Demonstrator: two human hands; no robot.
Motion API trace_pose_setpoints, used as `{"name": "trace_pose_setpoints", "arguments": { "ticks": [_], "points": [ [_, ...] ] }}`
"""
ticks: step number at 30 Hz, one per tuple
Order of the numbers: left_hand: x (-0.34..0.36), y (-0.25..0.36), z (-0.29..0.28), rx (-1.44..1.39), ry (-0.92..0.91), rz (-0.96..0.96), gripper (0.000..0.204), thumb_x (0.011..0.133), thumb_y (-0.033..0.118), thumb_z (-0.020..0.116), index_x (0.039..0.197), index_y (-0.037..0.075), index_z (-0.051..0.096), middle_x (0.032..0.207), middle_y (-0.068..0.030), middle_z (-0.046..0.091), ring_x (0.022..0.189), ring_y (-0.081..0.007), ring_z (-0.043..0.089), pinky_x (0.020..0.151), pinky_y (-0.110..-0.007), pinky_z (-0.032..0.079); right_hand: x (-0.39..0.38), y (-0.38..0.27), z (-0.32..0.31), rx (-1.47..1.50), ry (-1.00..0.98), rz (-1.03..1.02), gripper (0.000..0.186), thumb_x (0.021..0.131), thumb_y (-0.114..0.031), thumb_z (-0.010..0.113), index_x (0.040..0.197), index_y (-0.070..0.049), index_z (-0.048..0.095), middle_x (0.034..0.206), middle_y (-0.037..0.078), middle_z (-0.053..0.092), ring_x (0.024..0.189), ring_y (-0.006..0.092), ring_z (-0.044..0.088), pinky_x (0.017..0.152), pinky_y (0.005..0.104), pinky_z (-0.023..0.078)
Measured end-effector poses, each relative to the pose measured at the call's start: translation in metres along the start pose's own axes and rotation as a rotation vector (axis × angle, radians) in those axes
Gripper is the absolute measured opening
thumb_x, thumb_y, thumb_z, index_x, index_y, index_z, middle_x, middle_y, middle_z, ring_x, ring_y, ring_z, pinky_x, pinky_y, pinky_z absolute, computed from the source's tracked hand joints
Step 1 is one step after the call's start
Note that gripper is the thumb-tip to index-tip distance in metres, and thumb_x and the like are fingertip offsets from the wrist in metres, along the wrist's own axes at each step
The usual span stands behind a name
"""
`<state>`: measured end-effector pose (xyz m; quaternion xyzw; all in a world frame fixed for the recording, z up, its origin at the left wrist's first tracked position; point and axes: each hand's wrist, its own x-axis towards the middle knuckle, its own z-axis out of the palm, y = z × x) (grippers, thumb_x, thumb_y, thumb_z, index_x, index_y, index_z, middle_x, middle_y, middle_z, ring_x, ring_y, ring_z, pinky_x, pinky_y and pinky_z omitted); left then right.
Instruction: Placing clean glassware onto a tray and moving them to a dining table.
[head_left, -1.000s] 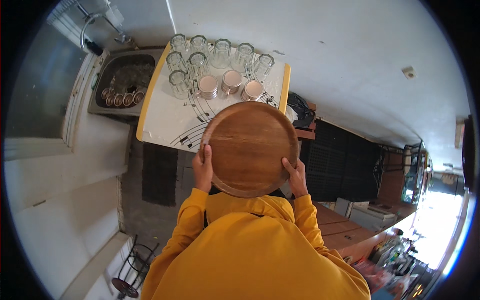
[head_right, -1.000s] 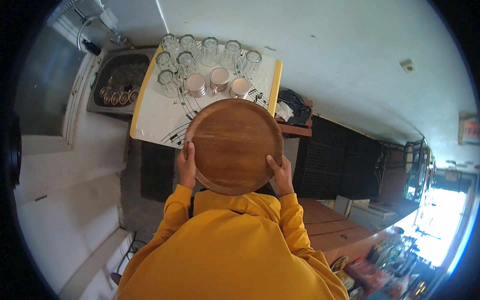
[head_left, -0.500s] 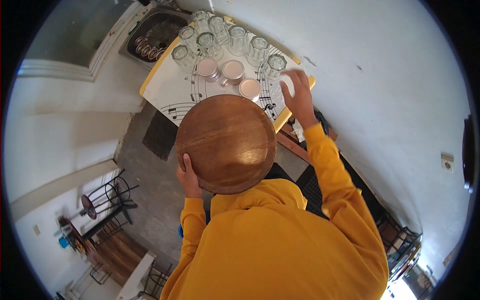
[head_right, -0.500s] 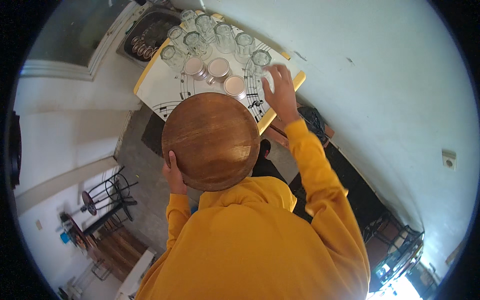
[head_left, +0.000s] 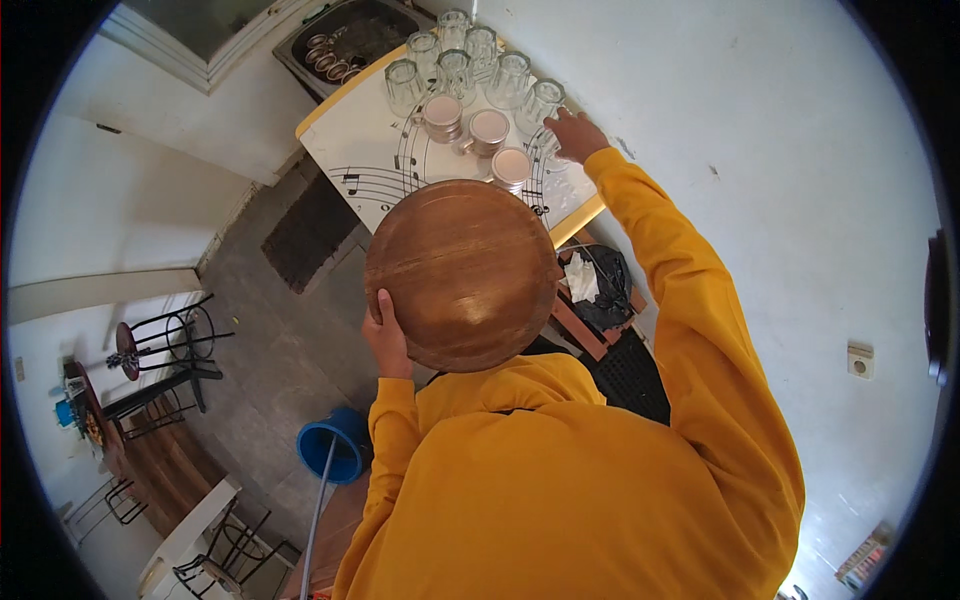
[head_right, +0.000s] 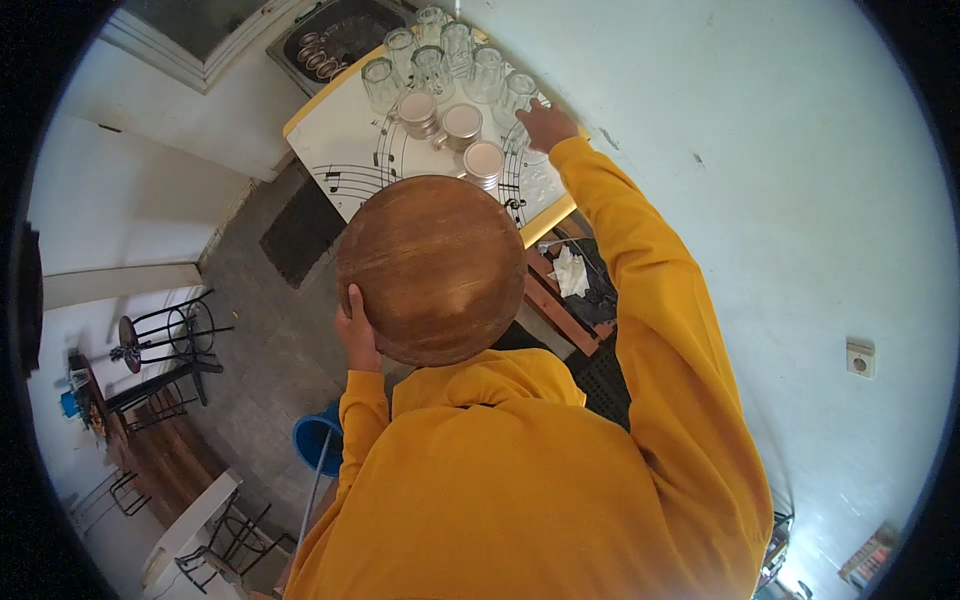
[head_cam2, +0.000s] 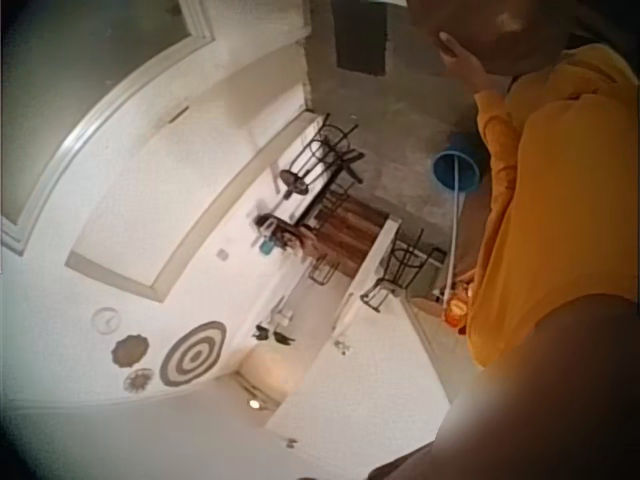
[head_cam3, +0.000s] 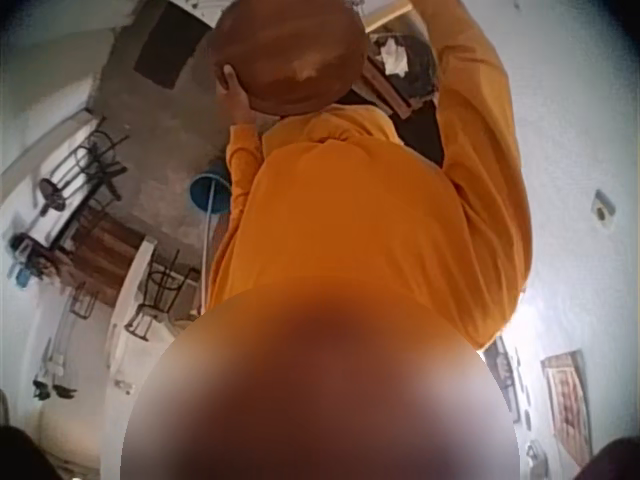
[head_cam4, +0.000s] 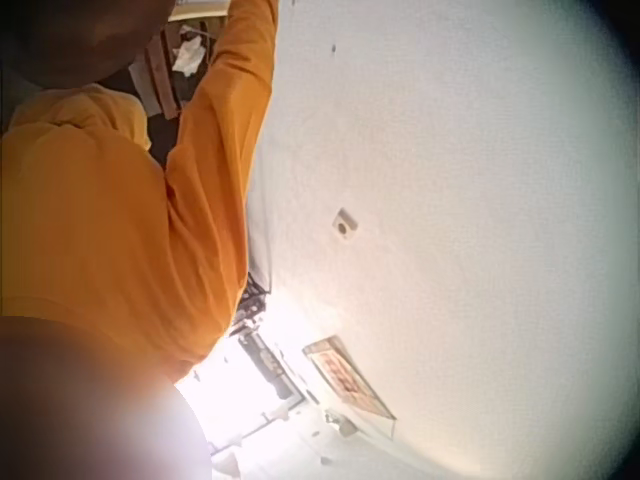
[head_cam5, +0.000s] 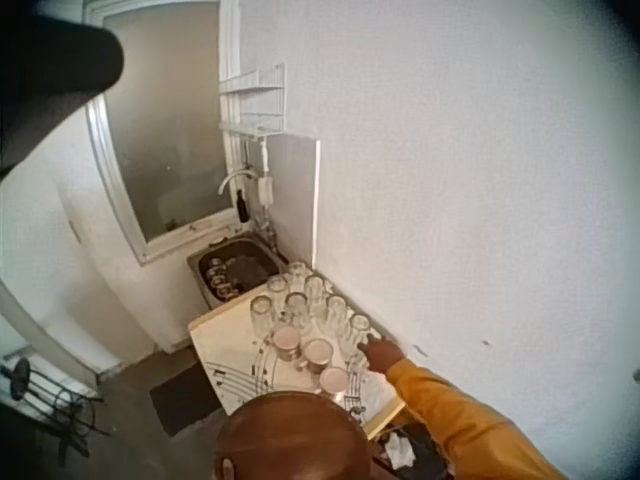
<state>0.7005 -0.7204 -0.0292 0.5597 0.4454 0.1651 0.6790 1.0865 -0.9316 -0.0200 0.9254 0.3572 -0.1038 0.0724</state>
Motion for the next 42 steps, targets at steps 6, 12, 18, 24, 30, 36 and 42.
{"name": "trace_pose_setpoints", "arguments": {
  "ticks": [6, 12, 18, 24, 30, 36, 42],
  "points": [
    [-0.009, -0.008, 0.000, -0.039, -0.023, -0.026, 0.057, 0.097, 0.048, 0.051, 0.120, -0.004, 0.058, 0.116, -0.0081, 0.062, 0.104, -0.0153, 0.056, 0.090, -0.028, 0.044, 0.010, -0.004, -0.016, -0.073, -0.081, -0.023, 0.063, 0.070, -0.017, 0.080, 0.127, -0.017, 0.054, 0.130, 0.015, 0.051, 0.112, 0.0423, 0.056, 0.092, 0.0449, 0.050],
    [-0.021, -0.014, 0.004, 0.007, -0.048, -0.046, 0.070, 0.095, 0.055, 0.049, 0.131, -0.005, 0.051, 0.130, -0.0118, 0.056, 0.117, -0.0211, 0.053, 0.099, -0.030, 0.041, 0.018, -0.015, -0.001, -0.173, -0.115, 0.087, 0.043, 0.079, -0.022, 0.072, 0.121, -0.020, 0.063, 0.129, 0.010, 0.054, 0.116, 0.0375, 0.055, 0.086, 0.0459, 0.050],
    [-0.038, -0.021, 0.019, -0.016, 0.077, -0.012, 0.065, 0.096, 0.053, 0.050, 0.125, -0.005, 0.055, 0.123, -0.0103, 0.059, 0.111, -0.0190, 0.055, 0.096, -0.030, 0.042, 0.034, -0.039, 0.017, -0.638, -0.154, 0.015, 0.033, 0.091, -0.031, 0.053, 0.116, -0.014, 0.068, 0.118, 0.010, 0.063, 0.112, 0.0345, 0.057, 0.085, 0.0599, 0.042],
    [-0.064, -0.021, 0.025, -0.019, 0.189, -0.015, 0.059, 0.097, 0.050, 0.050, 0.118, -0.004, 0.060, 0.113, -0.0082, 0.063, 0.102, -0.0160, 0.056, 0.090, -0.028, 0.044, 0.038, -0.057, 0.033, -0.926, -0.234, -0.016, 0.032, 0.092, -0.026, 0.050, 0.114, -0.013, 0.069, 0.116, 0.014, 0.066, 0.102, 0.0377, 0.061, 0.079, 0.0647, 0.041],
    [-0.068, -0.031, 0.014, -0.025, 0.209, -0.012, 0.060, 0.095, 0.055, 0.051, 0.114, -0.001, 0.059, 0.113, -0.0080, 0.061, 0.101, -0.0164, 0.058, 0.088, -0.029, 0.045, 0.050, -0.031, 0.013, -0.829, -0.392, -0.120, 0.032, 0.093, -0.023, 0.050, 0.114, -0.008, 0.068, 0.110, 0.011, 0.069, 0.097, 0.0356, 0.065, 0.072, 0.0623, 0.047],
    [-0.067, -0.018, 0.012, -0.102, 0.239, 0.034, 0.057, 0.097, 0.049, 0.051, 0.116, -0.004, 0.060, 0.112, -0.0076, 0.063, 0.098, -0.0139, 0.057, 0.086, -0.027, 0.045, 0.021, 0.027, -0.044, -0.497, -0.417, -0.181, 0.038, 0.076, -0.035, 0.071, 0.103, -0.007, 0.071, 0.103, 0.012, 0.071, 0.094, 0.0285, 0.069, 0.080, 0.0500, 0.054],
    [-0.059, -0.006, 0.000, -0.087, 0.196, 0.063, 0.059, 0.097, 0.049, 0.050, 0.121, -0.004, 0.058, 0.119, -0.0094, 0.061, 0.105, -0.0161, 0.056, 0.091, -0.028, 0.044, -0.039, 0.090, -0.082, 0.640, -0.395, 0.215, 0.070, 0.060, -0.052, 0.080, 0.102, 0.002, 0.065, 0.102, 0.018, 0.068, 0.095, 0.0314, 0.066, 0.079, 0.0413, 0.051]
  ]
}}
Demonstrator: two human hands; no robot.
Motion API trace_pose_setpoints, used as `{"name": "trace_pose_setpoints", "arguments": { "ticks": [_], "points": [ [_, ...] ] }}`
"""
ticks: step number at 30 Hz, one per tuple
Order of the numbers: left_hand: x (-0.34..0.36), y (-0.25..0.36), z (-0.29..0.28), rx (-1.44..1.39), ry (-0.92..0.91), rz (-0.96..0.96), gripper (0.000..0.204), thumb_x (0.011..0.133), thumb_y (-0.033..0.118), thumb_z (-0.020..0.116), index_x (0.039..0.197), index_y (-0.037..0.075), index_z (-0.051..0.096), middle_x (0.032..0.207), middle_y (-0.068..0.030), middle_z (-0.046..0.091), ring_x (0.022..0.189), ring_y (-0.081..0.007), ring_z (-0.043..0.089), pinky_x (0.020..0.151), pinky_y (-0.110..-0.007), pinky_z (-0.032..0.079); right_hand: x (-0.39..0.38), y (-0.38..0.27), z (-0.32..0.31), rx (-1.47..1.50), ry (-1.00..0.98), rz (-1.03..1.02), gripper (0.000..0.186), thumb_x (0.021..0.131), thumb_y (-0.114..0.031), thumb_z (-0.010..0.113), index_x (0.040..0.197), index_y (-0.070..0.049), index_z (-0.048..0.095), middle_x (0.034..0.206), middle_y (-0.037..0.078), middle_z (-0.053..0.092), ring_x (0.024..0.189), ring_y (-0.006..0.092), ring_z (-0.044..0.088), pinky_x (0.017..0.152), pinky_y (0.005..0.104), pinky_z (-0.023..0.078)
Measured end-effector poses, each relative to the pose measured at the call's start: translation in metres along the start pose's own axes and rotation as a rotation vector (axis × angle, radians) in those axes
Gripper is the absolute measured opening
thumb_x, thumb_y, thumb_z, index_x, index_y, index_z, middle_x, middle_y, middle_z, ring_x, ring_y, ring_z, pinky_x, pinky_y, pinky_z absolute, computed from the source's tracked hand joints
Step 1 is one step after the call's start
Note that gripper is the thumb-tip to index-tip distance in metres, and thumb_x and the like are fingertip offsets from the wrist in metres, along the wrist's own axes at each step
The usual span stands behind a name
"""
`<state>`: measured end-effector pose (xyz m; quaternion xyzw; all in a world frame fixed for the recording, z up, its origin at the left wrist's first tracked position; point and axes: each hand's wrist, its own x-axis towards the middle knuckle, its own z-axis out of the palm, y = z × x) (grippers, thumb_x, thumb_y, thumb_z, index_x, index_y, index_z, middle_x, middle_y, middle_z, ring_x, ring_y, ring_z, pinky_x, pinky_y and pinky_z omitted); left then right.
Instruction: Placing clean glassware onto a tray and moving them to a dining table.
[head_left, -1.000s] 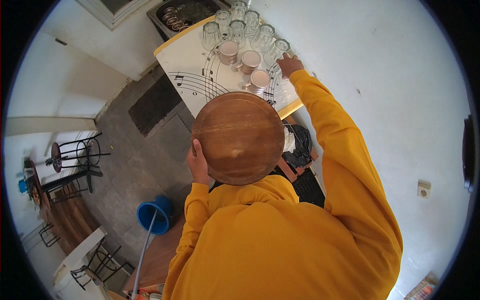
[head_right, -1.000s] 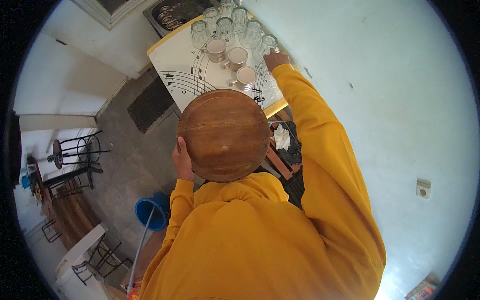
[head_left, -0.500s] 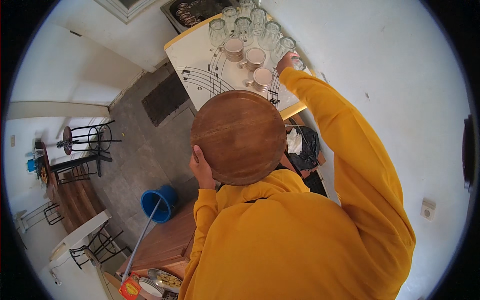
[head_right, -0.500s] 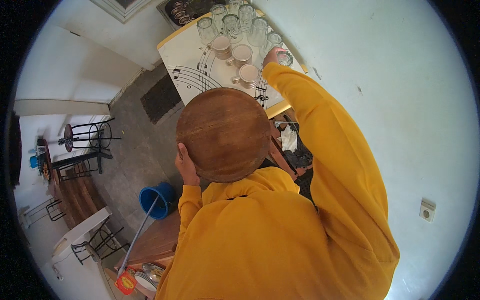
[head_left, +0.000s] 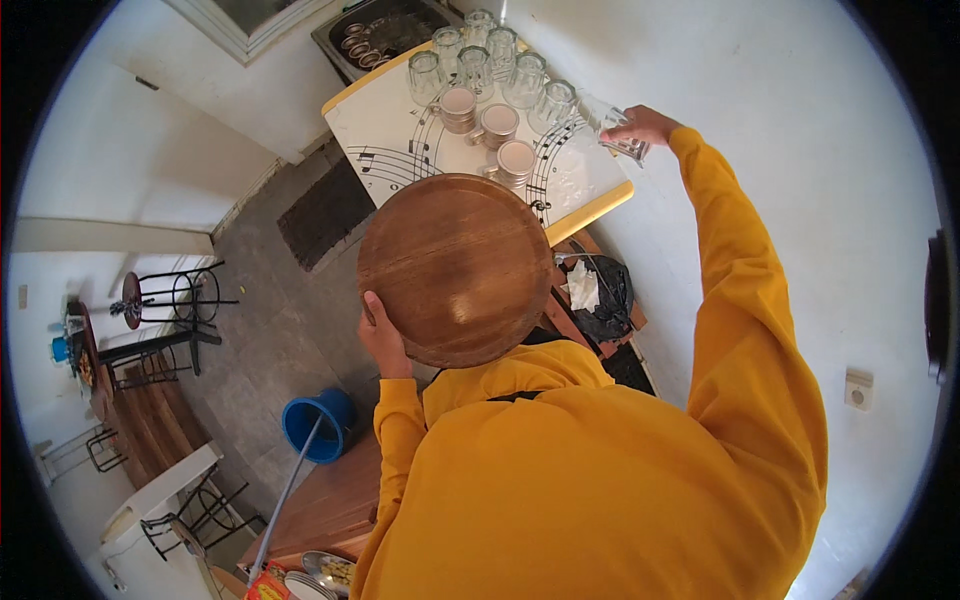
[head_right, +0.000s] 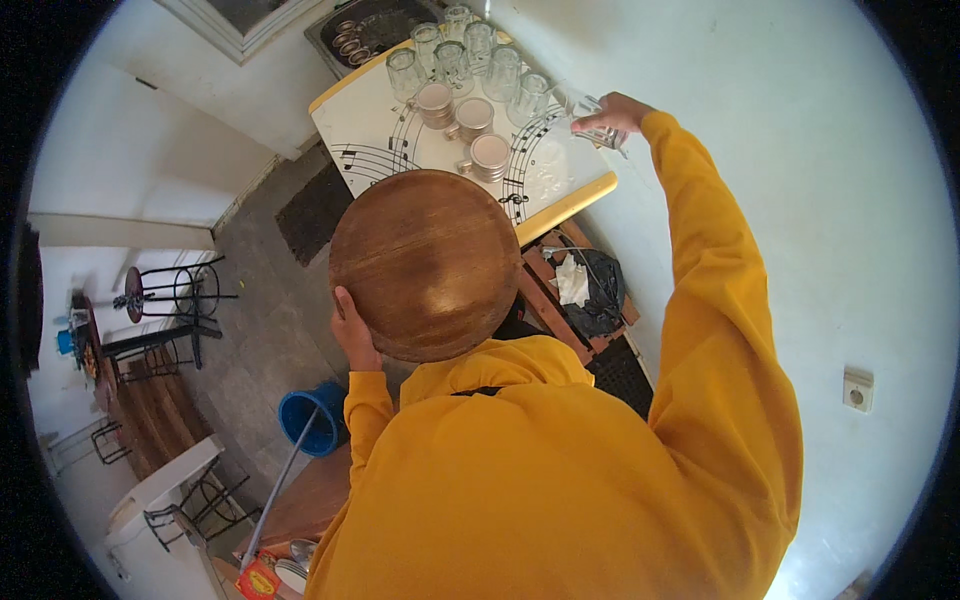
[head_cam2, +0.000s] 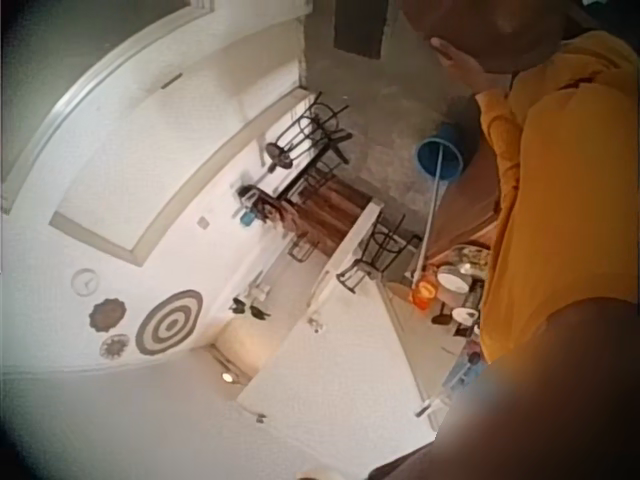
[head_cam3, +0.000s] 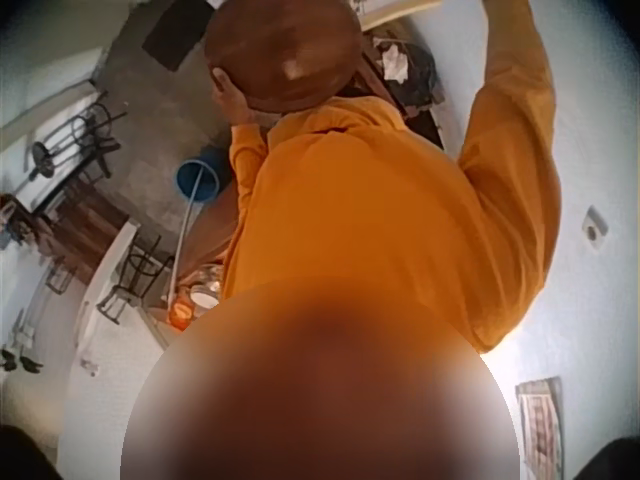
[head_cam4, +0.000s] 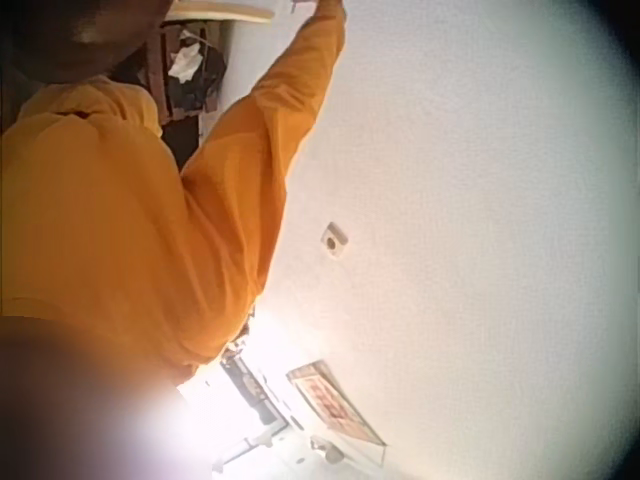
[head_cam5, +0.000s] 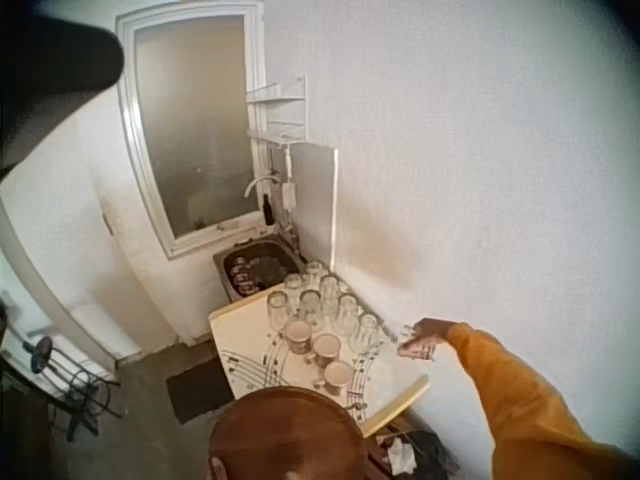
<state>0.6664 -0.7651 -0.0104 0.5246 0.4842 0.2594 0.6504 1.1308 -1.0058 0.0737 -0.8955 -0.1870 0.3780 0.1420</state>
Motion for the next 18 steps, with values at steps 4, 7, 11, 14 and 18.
{"name": "trace_pose_setpoints", "arguments": {
  "ticks": [4, 7, 11, 14, 18],
  "points": [
    [0.010, 0.003, -0.003, -0.051, -0.047, 0.029, 0.062, 0.097, 0.049, 0.050, 0.127, -0.005, 0.054, 0.125, -0.0105, 0.059, 0.110, -0.0178, 0.056, 0.094, -0.027, 0.043, -0.009, 0.036, 0.028, -0.316, 0.237, 0.017, 0.080, 0.059, -0.059, 0.078, 0.106, 0.004, 0.061, 0.107, 0.022, 0.066, 0.100, 0.0341, 0.064, 0.084, 0.0417, 0.050],
    [0.006, 0.017, -0.001, 0.006, -0.046, 0.023, 0.063, 0.097, 0.049, 0.050, 0.129, -0.005, 0.053, 0.126, -0.0107, 0.058, 0.111, -0.0183, 0.056, 0.094, -0.028, 0.043, -0.009, 0.060, 0.063, -0.195, 0.400, 0.041, 0.082, 0.059, -0.062, 0.078, 0.106, 0.003, 0.060, 0.101, 0.021, 0.067, 0.093, 0.0337, 0.066, 0.081, 0.0407, 0.051],
    [0.013, 0.020, -0.001, 0.045, -0.066, 0.027, 0.064, 0.097, 0.050, 0.050, 0.130, -0.005, 0.052, 0.127, -0.0106, 0.058, 0.113, -0.0185, 0.055, 0.095, -0.028, 0.043, -0.008, 0.063, 0.091, -0.087, 0.498, 0.151, 0.078, 0.061, -0.061, 0.078, 0.102, 0.003, 0.062, 0.097, 0.018, 0.068, 0.087, 0.0290, 0.067, 0.078, 0.0414, 0.050],
    [0.013, 0.023, 0.001, 0.074, -0.093, 0.032, 0.063, 0.097, 0.049, 0.051, 0.128, -0.006, 0.054, 0.126, -0.0105, 0.058, 0.113, -0.0181, 0.055, 0.095, -0.028, 0.043, -0.001, 0.085, 0.100, 0.367, 0.327, 0.228, 0.075, 0.063, -0.060, 0.079, 0.104, 0.001, 0.062, 0.092, 0.012, 0.067, 0.079, 0.0224, 0.065, 0.073, 0.0376, 0.050],
    [0.012, 0.022, 0.002, 0.131, -0.094, 0.025, 0.069, 0.095, 0.053, 0.051, 0.132, -0.006, 0.050, 0.131, -0.0119, 0.055, 0.117, -0.0216, 0.053, 0.098, -0.031, 0.041, -0.026, 0.053, 0.133, 0.613, 0.447, 0.104, 0.068, 0.068, -0.058, 0.077, 0.103, -0.001, 0.062, 0.094, 0.008, 0.066, 0.082, 0.0170, 0.061, 0.073, 0.0317, 0.048]
  ]
}}
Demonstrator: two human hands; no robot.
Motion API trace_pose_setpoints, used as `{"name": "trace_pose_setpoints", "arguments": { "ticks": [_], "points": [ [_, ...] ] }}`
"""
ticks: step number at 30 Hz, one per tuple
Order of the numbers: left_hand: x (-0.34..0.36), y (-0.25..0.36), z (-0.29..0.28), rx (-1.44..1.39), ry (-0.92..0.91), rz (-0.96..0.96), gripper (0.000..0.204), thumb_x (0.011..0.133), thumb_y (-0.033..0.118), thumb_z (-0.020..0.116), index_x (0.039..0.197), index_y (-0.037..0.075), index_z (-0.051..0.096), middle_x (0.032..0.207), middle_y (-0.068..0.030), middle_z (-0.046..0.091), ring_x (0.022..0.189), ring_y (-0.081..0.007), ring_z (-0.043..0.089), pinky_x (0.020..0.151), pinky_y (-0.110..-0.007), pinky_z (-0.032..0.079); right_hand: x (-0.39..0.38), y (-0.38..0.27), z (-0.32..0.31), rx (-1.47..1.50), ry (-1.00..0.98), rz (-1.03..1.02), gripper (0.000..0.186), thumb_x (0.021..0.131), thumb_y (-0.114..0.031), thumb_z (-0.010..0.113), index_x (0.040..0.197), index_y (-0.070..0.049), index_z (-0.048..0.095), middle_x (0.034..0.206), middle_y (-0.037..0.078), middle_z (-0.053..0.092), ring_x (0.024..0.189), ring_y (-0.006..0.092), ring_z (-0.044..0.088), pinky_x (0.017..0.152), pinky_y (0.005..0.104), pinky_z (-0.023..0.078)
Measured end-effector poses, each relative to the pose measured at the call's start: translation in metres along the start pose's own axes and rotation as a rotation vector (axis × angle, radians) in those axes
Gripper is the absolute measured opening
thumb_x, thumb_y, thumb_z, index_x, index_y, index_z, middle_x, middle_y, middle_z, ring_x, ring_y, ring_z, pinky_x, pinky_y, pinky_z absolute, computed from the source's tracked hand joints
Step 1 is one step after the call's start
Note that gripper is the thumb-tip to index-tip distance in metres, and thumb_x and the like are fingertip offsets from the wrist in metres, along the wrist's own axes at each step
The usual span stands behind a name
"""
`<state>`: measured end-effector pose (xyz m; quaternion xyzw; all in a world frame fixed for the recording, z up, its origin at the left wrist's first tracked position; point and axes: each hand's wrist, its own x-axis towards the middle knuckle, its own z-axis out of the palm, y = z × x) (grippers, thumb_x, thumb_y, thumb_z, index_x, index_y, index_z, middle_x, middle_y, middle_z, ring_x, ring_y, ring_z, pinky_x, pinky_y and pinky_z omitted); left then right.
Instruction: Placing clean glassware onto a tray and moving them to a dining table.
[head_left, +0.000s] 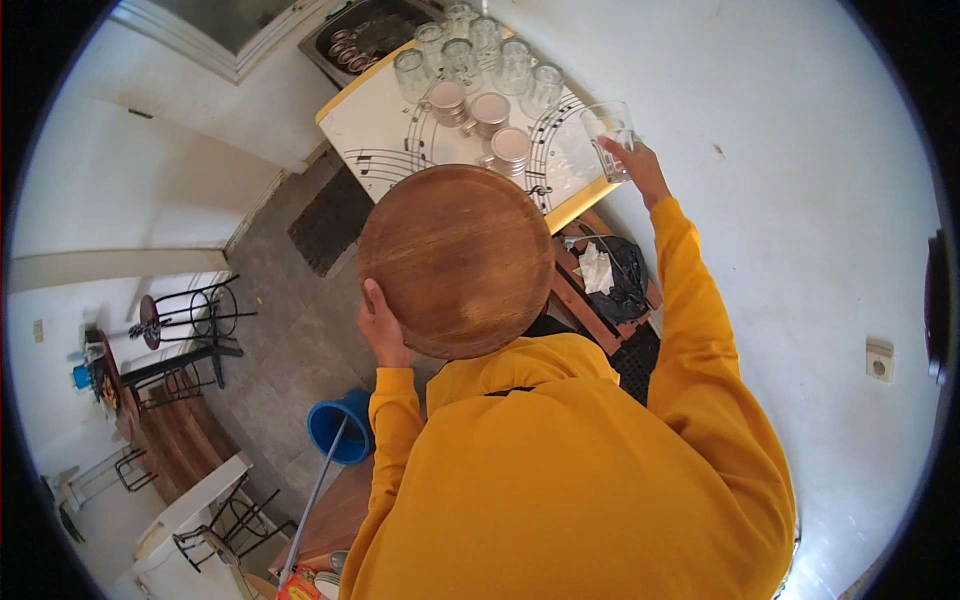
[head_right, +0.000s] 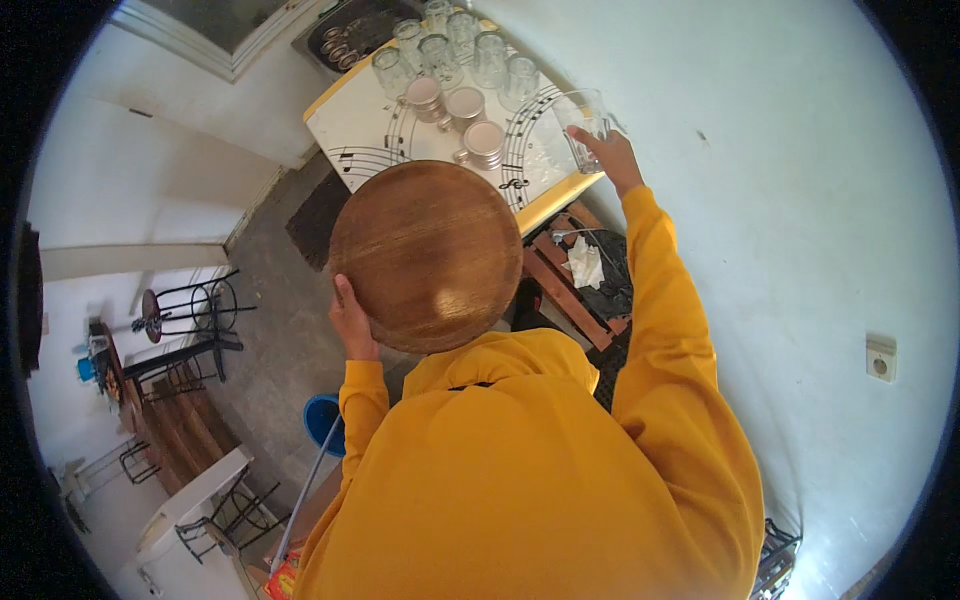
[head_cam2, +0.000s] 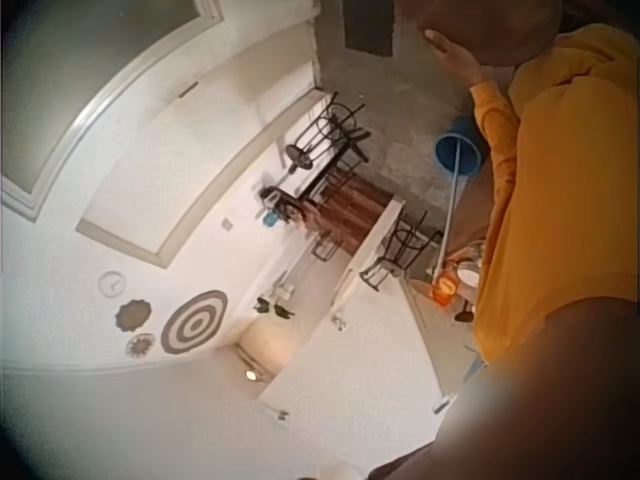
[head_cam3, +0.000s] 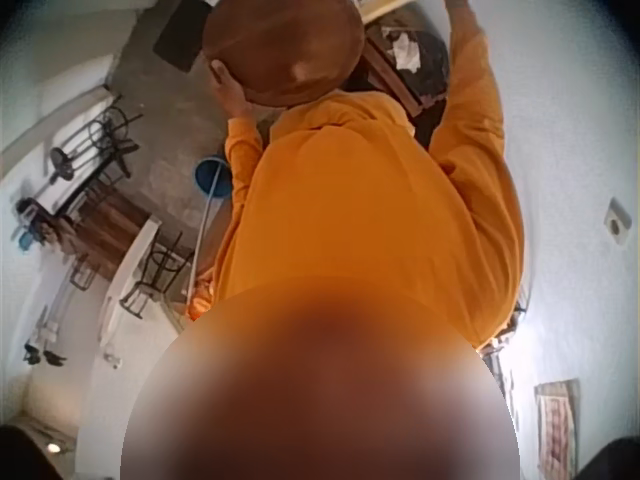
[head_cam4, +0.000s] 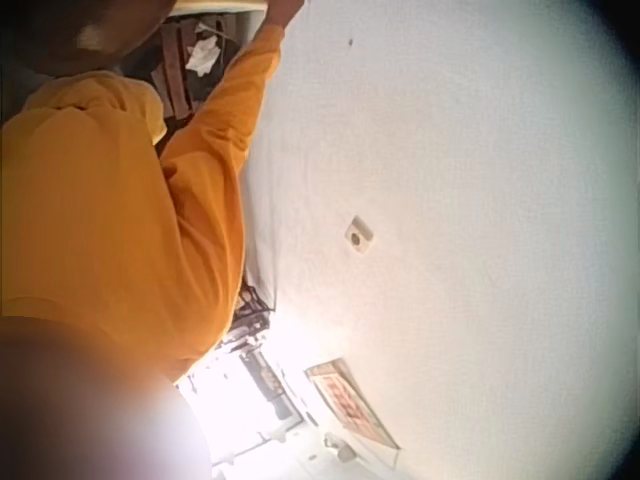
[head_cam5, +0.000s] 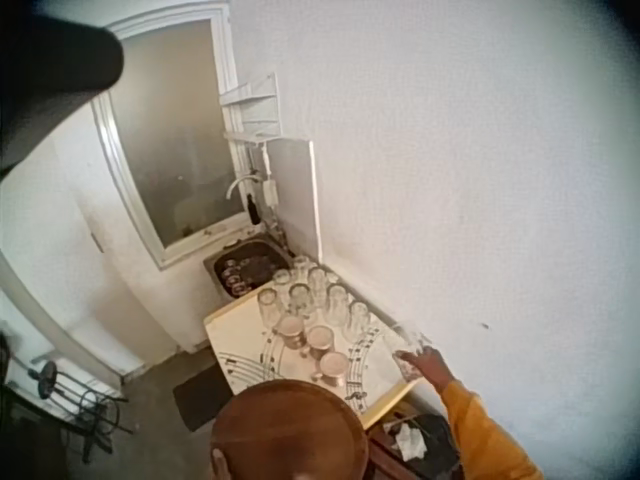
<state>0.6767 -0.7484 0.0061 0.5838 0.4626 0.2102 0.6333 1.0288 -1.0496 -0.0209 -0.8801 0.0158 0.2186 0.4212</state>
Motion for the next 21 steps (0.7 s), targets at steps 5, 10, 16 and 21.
{"name": "trace_pose_setpoints", "arguments": {
  "ticks": [5, 10, 16, 21],
  "points": [
    [0.006, -0.011, 0.008, 0.004, -0.012, -0.037, 0.071, 0.095, 0.055, 0.051, 0.132, -0.006, 0.049, 0.133, -0.0122, 0.054, 0.119, -0.0222, 0.052, 0.100, -0.031, 0.040, -0.088, -0.042, 0.045, 0.642, -0.021, -0.337, 0.067, 0.074, -0.035, 0.082, 0.121, 0.001, 0.050, 0.108, 0.010, 0.062, 0.098, 0.0178, 0.059, 0.087, 0.0308, 0.047],
    [0.009, -0.015, 0.027, -0.108, -0.085, -0.088, 0.071, 0.094, 0.056, 0.050, 0.130, -0.005, 0.050, 0.133, -0.0134, 0.053, 0.121, -0.0226, 0.051, 0.102, -0.033, 0.038, -0.130, -0.055, 0.092, 0.598, -0.079, -0.559, 0.066, 0.071, -0.016, 0.085, 0.122, -0.003, 0.046, 0.119, 0.010, 0.057, 0.111, 0.0176, 0.053, 0.095, 0.0315, 0.044],
    [0.002, -0.010, 0.044, -0.113, -0.052, -0.155, 0.065, 0.096, 0.053, 0.048, 0.125, -0.004, 0.054, 0.124, -0.0118, 0.058, 0.114, -0.0191, 0.054, 0.096, -0.030, 0.043, -0.161, -0.066, 0.136, 0.524, -0.177, -0.681, 0.073, 0.067, -0.012, 0.086, 0.126, -0.004, 0.044, 0.122, 0.009, 0.054, 0.115, 0.0190, 0.052, 0.100, 0.0325, 0.042],
    [0.001, -0.013, 0.047, -0.145, -0.056, -0.149, 0.060, 0.098, 0.051, 0.048, 0.121, -0.004, 0.057, 0.119, -0.0102, 0.061, 0.107, -0.0166, 0.057, 0.092, -0.030, 0.045, -0.171, -0.067, 0.153, 0.403, -0.229, -0.582, 0.083, 0.065, -0.016, 0.088, 0.131, -0.002, 0.041, 0.128, 0.010, 0.051, 0.120, 0.0217, 0.050, 0.104, 0.0340, 0.040]
  ]
}}
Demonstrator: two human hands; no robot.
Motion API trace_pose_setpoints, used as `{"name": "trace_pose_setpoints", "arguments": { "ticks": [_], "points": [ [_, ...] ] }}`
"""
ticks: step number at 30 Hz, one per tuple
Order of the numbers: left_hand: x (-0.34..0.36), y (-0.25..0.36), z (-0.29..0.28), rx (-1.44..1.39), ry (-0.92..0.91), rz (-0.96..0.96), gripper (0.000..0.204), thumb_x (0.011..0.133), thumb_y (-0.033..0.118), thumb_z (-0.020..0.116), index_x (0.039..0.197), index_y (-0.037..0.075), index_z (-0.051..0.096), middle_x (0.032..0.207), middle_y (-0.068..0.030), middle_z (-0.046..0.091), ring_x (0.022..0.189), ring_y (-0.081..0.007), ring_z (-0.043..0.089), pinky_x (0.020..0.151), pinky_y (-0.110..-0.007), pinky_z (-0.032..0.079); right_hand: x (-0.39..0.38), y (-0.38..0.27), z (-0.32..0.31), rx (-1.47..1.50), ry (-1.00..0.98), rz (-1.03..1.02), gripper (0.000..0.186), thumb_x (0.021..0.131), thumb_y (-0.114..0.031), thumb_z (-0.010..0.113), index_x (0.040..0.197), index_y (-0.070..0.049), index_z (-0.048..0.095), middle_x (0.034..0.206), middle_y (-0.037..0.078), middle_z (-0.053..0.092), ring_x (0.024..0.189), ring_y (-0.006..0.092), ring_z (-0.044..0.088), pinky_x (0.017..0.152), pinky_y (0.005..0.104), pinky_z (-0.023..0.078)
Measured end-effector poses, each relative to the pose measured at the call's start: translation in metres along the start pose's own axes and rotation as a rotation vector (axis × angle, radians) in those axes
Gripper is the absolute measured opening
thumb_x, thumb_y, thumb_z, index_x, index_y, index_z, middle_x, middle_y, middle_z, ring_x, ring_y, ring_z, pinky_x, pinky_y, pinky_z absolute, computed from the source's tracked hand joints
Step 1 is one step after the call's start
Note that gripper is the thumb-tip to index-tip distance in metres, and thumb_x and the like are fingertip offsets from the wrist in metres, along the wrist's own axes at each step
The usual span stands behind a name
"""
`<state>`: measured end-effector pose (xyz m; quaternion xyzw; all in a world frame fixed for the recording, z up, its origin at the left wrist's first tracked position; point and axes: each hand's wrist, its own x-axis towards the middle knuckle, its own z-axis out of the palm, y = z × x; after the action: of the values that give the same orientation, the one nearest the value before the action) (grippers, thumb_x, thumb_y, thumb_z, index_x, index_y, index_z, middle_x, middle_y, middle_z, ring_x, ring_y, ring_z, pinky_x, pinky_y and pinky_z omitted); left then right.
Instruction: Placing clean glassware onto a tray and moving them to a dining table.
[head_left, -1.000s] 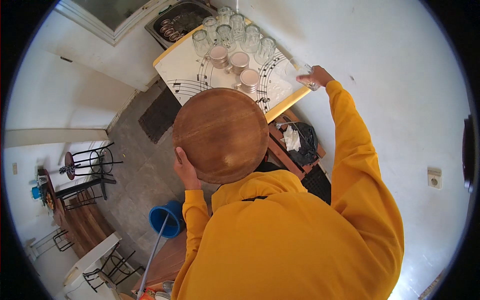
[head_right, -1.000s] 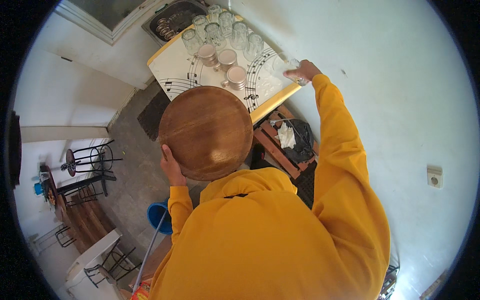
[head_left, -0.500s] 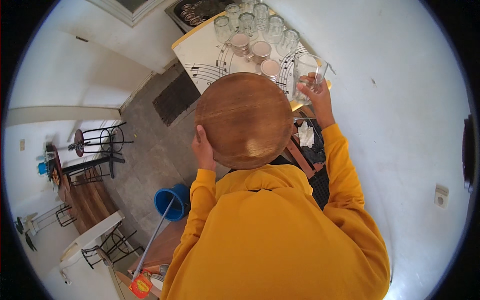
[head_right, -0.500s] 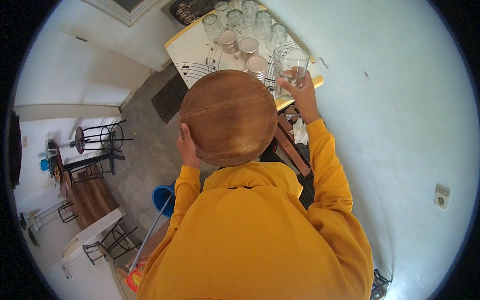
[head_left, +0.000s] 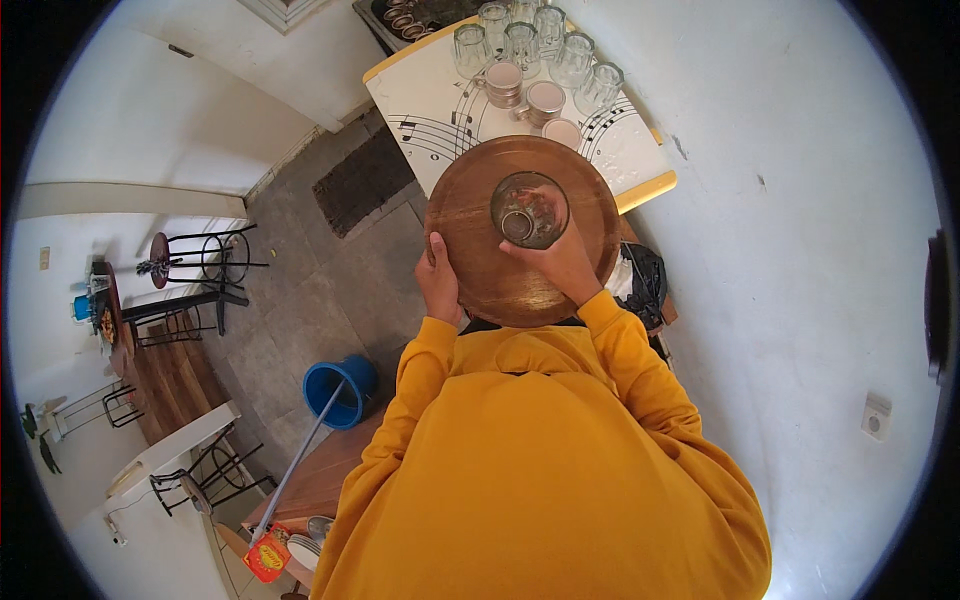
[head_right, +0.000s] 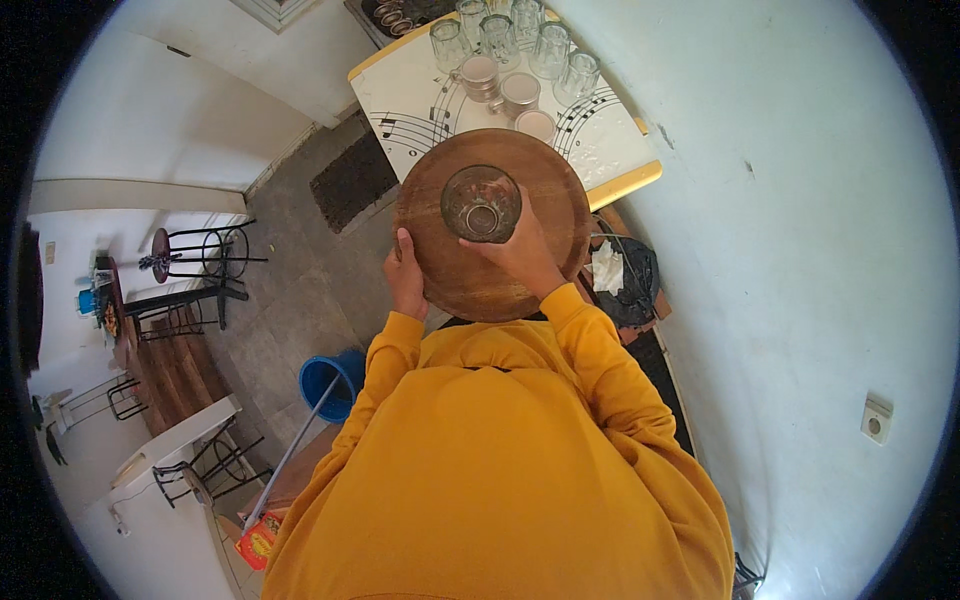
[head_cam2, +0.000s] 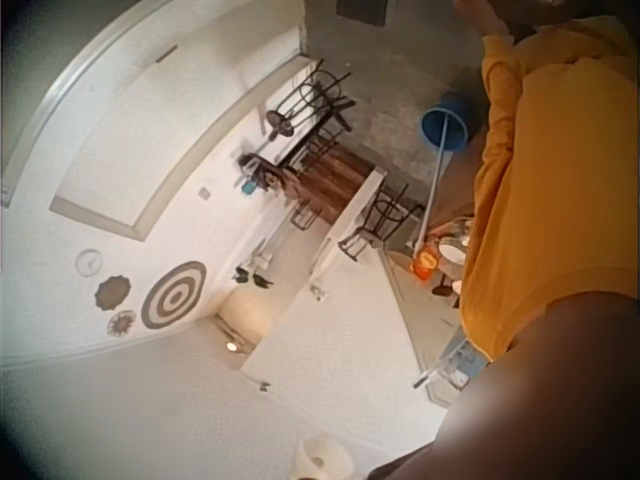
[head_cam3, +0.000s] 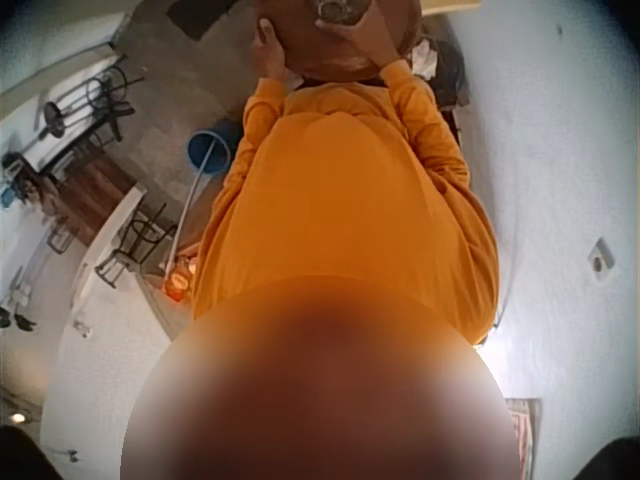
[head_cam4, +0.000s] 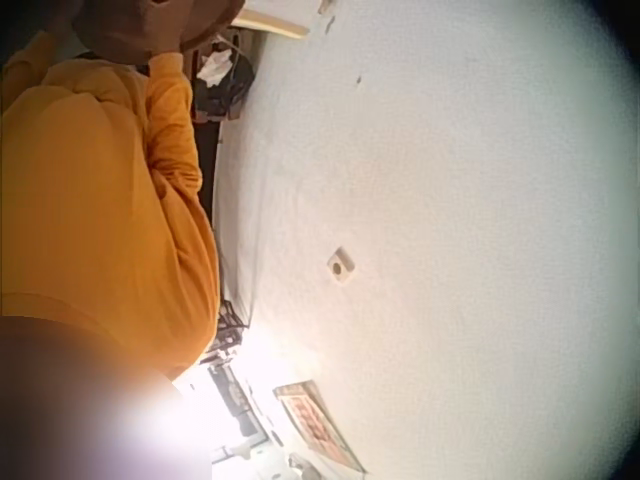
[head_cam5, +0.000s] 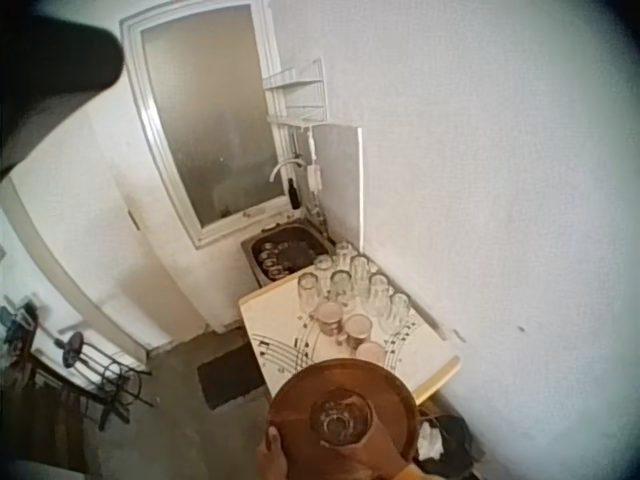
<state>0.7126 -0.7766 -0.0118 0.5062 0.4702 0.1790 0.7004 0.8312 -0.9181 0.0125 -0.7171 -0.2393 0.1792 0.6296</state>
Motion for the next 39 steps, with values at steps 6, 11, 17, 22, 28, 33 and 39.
{"name": "trace_pose_setpoints", "arguments": {
  "ticks": [6, 11, 17, 22, 28, 33, 39],
  "points": [
    [0.000, -0.002, -0.001, -0.009, 0.006, 0.032, 0.057, 0.098, 0.050, 0.048, 0.117, -0.002, 0.059, 0.113, -0.0080, 0.063, 0.100, -0.0139, 0.058, 0.088, -0.028, 0.046, 0.004, -0.005, 0.008, -0.098, -0.009, 0.046, 0.091, 0.062, -0.020, 0.090, 0.134, 0.000, 0.038, 0.129, 0.014, 0.051, 0.122, 0.0248, 0.050, 0.104, 0.0343, 0.040],
    [0.004, -0.004, -0.001, -0.001, -0.001, 0.043, 0.057, 0.098, 0.050, 0.048, 0.115, -0.003, 0.060, 0.109, -0.0077, 0.064, 0.098, -0.0135, 0.058, 0.086, -0.028, 0.046, 0.005, -0.005, 0.013, -0.096, -0.060, 0.000, 0.079, 0.068, -0.015, 0.081, 0.134, -0.004, 0.037, 0.129, 0.017, 0.050, 0.121, 0.0324, 0.050, 0.102, 0.0388, 0.041],
    [0.007, -0.007, -0.002, -0.025, 0.003, 0.071, 0.057, 0.098, 0.049, 0.049, 0.116, -0.003, 0.060, 0.110, -0.0084, 0.064, 0.098, -0.0144, 0.058, 0.086, -0.028, 0.046, 0.006, 0.002, 0.015, -0.088, -0.075, -0.033, 0.081, 0.069, -0.013, 0.080, 0.136, -0.004, 0.035, 0.128, 0.018, 0.049, 0.121, 0.0339, 0.049, 0.103, 0.0402, 0.040],
    [0.006, -0.007, 0.003, -0.030, 0.041, 0.038, 0.057, 0.097, 0.049, 0.050, 0.116, -0.004, 0.060, 0.111, -0.0089, 0.064, 0.101, -0.0155, 0.057, 0.088, -0.029, 0.045, 0.007, 0.008, 0.010, -0.081, -0.114, -0.012, 0.084, 0.069, -0.011, 0.079, 0.138, -0.005, 0.033, 0.133, 0.018, 0.045, 0.126, 0.0333, 0.045, 0.106, 0.0407, 0.036],
    [0.007, -0.011, 0.001, -0.024, 0.042, 0.036, 0.056, 0.098, 0.049, 0.049, 0.117, -0.003, 0.059, 0.112, -0.0087, 0.063, 0.101, -0.0158, 0.057, 0.088, -0.030, 0.045, 0.011, -0.012, -0.027, -0.186, -0.203, -0.133, 0.089, 0.070, -0.005, 0.075, 0.146, -0.010, 0.028, 0.136, 0.015, 0.043, 0.131, 0.0296, 0.038, 0.110, 0.0408, 0.031],
    [0.007, -0.011, -0.002, -0.026, 0.097, 0.016, 0.054, 0.098, 0.048, 0.050, 0.116, -0.003, 0.060, 0.111, -0.0084, 0.063, 0.100, -0.0153, 0.057, 0.087, -0.030, 0.045, 0.046, -0.009, -0.081, -0.188, -0.043, -0.165, 0.076, 0.075, 0.002, 0.066, 0.143, -0.010, 0.034, 0.134, 0.012, 0.044, 0.129, 0.0275, 0.040, 0.108, 0.0412, 0.033],
    [0.001, -0.007, -0.006, -0.063, 0.099, 0.029, 0.051, 0.098, 0.045, 0.052, 0.115, -0.003, 0.060, 0.110, -0.0067, 0.063, 0.096, -0.0147, 0.058, 0.084, -0.029, 0.047, 0.141, 0.015, -0.136, -0.851, 0.039, -0.422, 0.057, 0.075, 0.002, 0.061, 0.129, -0.013, 0.050, 0.135, 0.014, 0.044, 0.127, 0.0360, 0.039, 0.107, 0.0443, 0.034]
  ]
}}
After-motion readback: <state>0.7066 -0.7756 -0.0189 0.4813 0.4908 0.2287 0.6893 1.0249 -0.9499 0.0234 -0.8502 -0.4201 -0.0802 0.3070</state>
